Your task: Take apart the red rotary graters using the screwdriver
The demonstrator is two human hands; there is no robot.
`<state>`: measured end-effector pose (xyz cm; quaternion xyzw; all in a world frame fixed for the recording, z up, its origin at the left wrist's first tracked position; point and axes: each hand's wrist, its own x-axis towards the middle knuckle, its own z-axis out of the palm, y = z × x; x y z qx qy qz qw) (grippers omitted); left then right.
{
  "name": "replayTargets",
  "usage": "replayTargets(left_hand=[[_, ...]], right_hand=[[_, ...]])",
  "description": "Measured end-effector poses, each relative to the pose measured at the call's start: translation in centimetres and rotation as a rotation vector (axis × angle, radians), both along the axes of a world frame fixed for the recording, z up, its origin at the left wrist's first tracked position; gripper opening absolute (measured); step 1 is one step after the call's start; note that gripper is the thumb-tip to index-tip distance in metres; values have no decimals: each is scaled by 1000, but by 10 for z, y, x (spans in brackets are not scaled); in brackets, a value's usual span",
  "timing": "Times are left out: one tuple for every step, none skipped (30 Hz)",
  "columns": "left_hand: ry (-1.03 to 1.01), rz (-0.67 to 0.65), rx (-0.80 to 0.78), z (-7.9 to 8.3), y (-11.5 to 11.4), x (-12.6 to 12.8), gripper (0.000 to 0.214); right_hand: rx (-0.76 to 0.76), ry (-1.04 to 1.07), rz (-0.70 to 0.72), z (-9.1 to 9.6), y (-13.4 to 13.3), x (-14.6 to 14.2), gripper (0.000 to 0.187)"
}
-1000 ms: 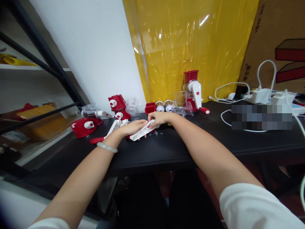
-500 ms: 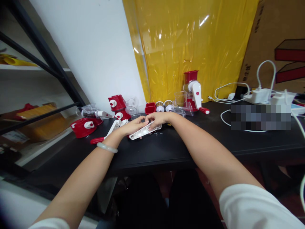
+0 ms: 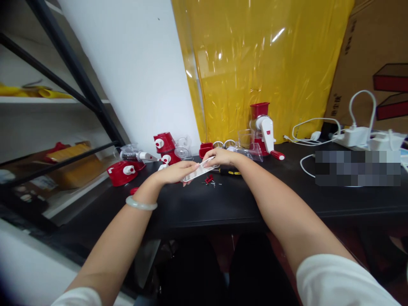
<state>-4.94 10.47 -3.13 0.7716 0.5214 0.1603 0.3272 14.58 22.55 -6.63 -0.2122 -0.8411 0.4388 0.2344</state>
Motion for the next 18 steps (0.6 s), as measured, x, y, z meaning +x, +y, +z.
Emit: replayTargets(left_hand=[[58,20,76,6,-6,-2,54],[117,44,150,12,-13,-6,55],[176,75,221,18,-19,-12,55],[236,111,289,23,-24,-21,55],[296,145,378,28,-29,-33,54],[357,207,461,33,-32,-47,53],[415,256,487,36,-34,-65,52],[461,304,486,38,-35,-83,52],[496,347,471,38,-35,-103,53],[513,380,455,37,-34,-124,53],[523,426,421,34,-33,-143,53],[543,480,369,31,-32,-160,51],[556,520,309,26,-30,-175,49],[568,552,265,21,-28,-187,46],[576,584,224,16,-25,-196,44],[595,620,198,11,-23,-201,42],[625,646,184,7,-19,-203,41],[657,666,172,4,-15,-203,40]], right_hand=[[-24,72,-14,1,0,-1,38],[-51,138,-34,1,-1,-3,43],[-78,195,-63,2,-3,-5,47],[-106,237,-93,2,-4,-7,48],[-131,261,-122,3,-6,-9,45],[-152,271,-145,3,-8,-11,39],[-167,270,-163,3,-10,-12,34],[-175,260,-177,3,-11,-13,29],[-179,244,-186,3,-11,-14,25],[-180,225,-191,2,-12,-14,22],[-179,207,-196,2,-12,-14,20],[-179,192,-198,2,-12,-14,18],[-179,181,-200,1,-11,-14,16],[-178,174,-200,1,-11,-14,14],[-178,169,-198,0,-11,-14,13],[-178,165,-197,0,-11,-14,12],[-179,161,-194,0,-10,-14,11],[-180,158,-192,-1,-10,-14,10]])
